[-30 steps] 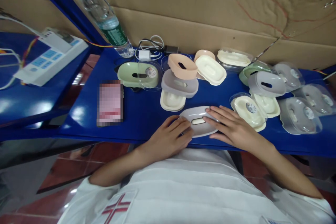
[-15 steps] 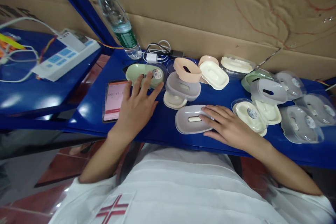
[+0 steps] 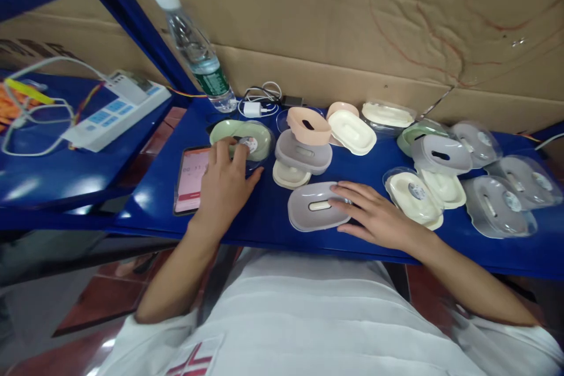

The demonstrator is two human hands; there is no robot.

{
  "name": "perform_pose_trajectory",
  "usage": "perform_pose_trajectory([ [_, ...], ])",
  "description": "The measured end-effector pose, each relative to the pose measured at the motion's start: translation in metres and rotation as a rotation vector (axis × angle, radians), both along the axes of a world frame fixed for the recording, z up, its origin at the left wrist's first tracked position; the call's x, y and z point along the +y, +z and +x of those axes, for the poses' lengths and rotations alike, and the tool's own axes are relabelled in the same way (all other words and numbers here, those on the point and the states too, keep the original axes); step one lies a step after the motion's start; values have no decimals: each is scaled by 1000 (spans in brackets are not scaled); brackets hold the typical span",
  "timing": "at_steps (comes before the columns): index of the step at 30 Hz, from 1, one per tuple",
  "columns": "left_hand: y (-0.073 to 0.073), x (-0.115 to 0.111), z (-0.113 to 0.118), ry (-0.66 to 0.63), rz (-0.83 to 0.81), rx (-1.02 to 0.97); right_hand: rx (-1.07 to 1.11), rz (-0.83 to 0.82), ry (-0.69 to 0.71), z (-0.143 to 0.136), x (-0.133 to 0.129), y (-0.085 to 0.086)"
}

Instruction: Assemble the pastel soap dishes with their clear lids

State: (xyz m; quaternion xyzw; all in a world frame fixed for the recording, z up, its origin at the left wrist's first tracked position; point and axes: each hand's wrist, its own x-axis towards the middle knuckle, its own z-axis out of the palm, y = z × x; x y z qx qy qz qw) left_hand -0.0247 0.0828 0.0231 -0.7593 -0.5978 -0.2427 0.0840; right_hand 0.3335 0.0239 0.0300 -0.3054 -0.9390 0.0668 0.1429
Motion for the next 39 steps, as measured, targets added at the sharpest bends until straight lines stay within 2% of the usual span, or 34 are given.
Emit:
perform_pose_trajectory([
  [3,6,-5,-1,-29,107,-153,3,-16,4,0,1,-1],
  [6,16,-25,4,-122,187,-309,5,-61,11,-1,1,0],
  [7,18,-34,8,-188,196,-348,22,-72,3,-1,1,-1],
  [11,17,-61,29,-573,8,-376,184,17,-76,0,0,-2],
  [14,8,-67,44,-699,-9,-304,214,81,-67,2,-1,-1],
  [21,-11,-67,52,-747,-42,-176,75,-66,-1,2,3,1],
  [29,-14,-59,48,-798,-70,-187,143,-172,-44,2,3,3],
  [34,-15,-58,48,-777,-105,-192,174,-341,-95,8,3,3],
  [36,-16,-58,48,-784,-112,-185,162,-347,-106,8,3,0],
  [39,-17,-57,47,-811,-83,-162,130,-259,-71,7,3,-5],
])
